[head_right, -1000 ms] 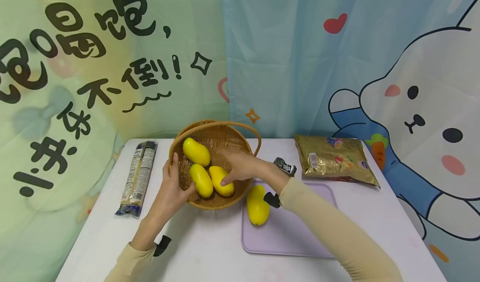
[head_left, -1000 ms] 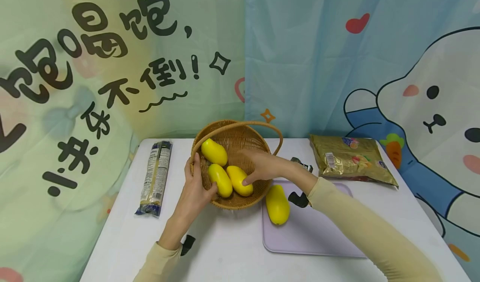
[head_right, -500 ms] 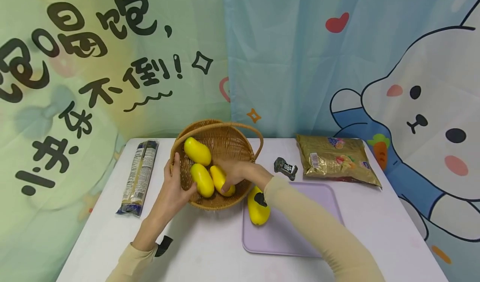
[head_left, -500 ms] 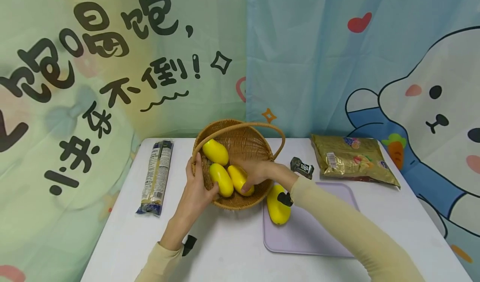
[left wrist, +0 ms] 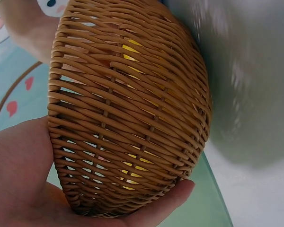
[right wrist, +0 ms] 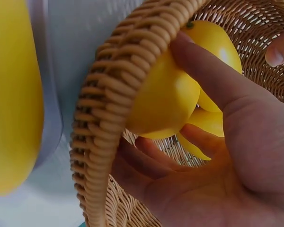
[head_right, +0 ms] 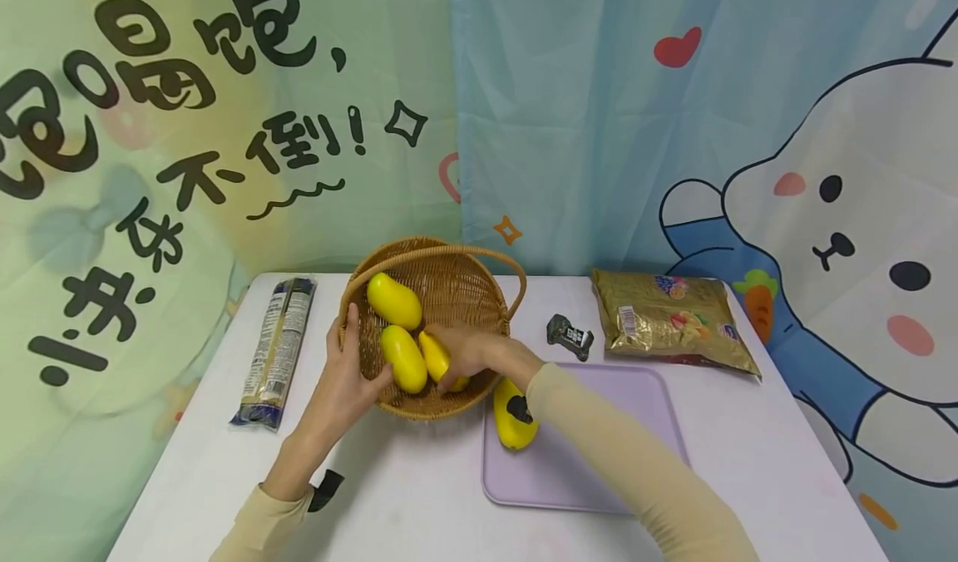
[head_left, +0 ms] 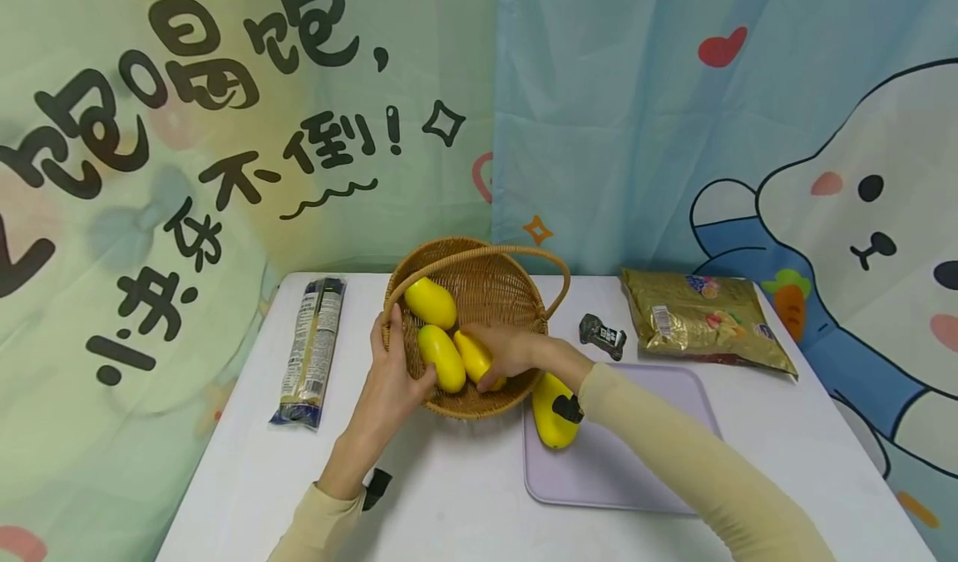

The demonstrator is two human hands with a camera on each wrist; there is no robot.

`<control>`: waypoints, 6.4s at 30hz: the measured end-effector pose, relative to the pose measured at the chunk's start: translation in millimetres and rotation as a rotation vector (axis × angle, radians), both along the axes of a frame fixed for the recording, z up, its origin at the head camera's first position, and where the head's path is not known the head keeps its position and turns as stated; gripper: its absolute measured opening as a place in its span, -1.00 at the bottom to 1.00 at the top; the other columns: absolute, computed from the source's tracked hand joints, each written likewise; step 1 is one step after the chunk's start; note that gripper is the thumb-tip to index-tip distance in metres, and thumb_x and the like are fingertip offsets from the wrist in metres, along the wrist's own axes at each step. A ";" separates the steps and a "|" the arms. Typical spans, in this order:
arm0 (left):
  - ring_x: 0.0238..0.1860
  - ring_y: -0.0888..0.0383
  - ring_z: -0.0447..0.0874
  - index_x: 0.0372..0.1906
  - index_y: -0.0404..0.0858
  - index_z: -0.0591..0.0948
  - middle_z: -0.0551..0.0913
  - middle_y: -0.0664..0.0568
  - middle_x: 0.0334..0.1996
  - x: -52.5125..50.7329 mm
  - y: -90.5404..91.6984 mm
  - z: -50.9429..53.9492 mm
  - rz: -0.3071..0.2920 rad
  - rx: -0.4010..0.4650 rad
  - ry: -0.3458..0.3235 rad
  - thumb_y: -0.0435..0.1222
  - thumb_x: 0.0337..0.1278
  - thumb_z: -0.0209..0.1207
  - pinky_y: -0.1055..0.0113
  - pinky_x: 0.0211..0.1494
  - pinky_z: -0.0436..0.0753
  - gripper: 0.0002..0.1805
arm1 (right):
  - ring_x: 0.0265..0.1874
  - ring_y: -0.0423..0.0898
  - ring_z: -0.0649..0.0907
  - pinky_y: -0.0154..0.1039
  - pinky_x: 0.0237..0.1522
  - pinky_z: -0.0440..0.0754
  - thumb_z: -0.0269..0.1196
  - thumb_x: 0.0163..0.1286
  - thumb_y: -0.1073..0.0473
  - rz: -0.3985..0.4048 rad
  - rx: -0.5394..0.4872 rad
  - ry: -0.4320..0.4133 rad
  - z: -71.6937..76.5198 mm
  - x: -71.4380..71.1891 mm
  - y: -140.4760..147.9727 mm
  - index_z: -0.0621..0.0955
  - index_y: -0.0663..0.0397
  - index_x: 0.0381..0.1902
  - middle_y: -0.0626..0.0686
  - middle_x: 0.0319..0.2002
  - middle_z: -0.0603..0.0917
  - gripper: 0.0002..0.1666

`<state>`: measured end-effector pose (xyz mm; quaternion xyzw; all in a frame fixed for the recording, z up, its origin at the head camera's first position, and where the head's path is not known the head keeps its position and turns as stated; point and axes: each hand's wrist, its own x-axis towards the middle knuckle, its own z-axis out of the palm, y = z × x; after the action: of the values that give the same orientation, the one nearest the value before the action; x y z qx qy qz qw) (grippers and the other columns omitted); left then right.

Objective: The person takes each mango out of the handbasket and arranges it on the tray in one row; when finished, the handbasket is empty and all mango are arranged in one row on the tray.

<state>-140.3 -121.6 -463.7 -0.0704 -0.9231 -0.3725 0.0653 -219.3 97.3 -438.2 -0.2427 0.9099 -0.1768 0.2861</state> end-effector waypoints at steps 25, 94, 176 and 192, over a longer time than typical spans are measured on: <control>-0.50 0.09 0.56 0.65 -0.14 -0.29 -0.26 -0.32 0.61 0.8 -3.3 -5.1 0.023 0.013 -0.037 -0.19 0.22 0.34 0.39 -0.47 0.55 0.19 | 0.25 0.13 0.49 0.12 0.31 0.49 0.52 0.19 0.02 -0.020 -0.033 0.062 14.5 7.4 16.7 0.16 -0.11 0.61 0.33 0.44 0.29 0.15; -0.49 0.04 0.55 0.65 -0.16 -0.30 -0.26 -0.34 0.60 -1.3 -2.0 1.5 0.003 0.005 -0.042 -0.19 0.23 0.31 0.37 -0.46 0.56 0.18 | 0.09 0.18 0.58 0.15 0.07 0.63 0.54 0.13 -0.15 -0.377 -0.239 0.040 -29.8 103.0 168.0 0.22 0.00 0.57 0.38 0.32 0.35 0.18; -0.45 0.09 0.58 0.65 -0.15 -0.29 -0.27 -0.30 0.61 -2.5 -1.6 1.6 0.003 0.034 -0.060 -0.22 0.21 0.35 0.40 -0.42 0.60 0.20 | 0.52 0.12 0.27 0.14 0.49 0.28 0.44 0.28 0.24 0.227 -0.222 0.145 58.7 -2.4 16.3 0.21 -0.13 0.60 0.05 0.55 0.28 0.02; -0.56 0.16 0.52 0.66 -0.13 -0.27 -0.24 -0.29 0.62 -1.9 0.9 -1.0 -0.005 0.029 -0.057 -0.21 0.20 0.35 0.40 -0.48 0.55 0.19 | 0.35 0.08 0.43 0.10 0.42 0.38 0.35 0.21 0.50 0.265 -0.110 0.067 13.1 -18.0 -17.2 0.26 -0.18 0.57 0.19 0.39 0.43 0.04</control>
<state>-142.2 -120.7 -464.7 -0.0612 -0.9189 -0.3877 0.0391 -237.2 80.1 -425.1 -0.3817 0.8680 -0.1787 0.2625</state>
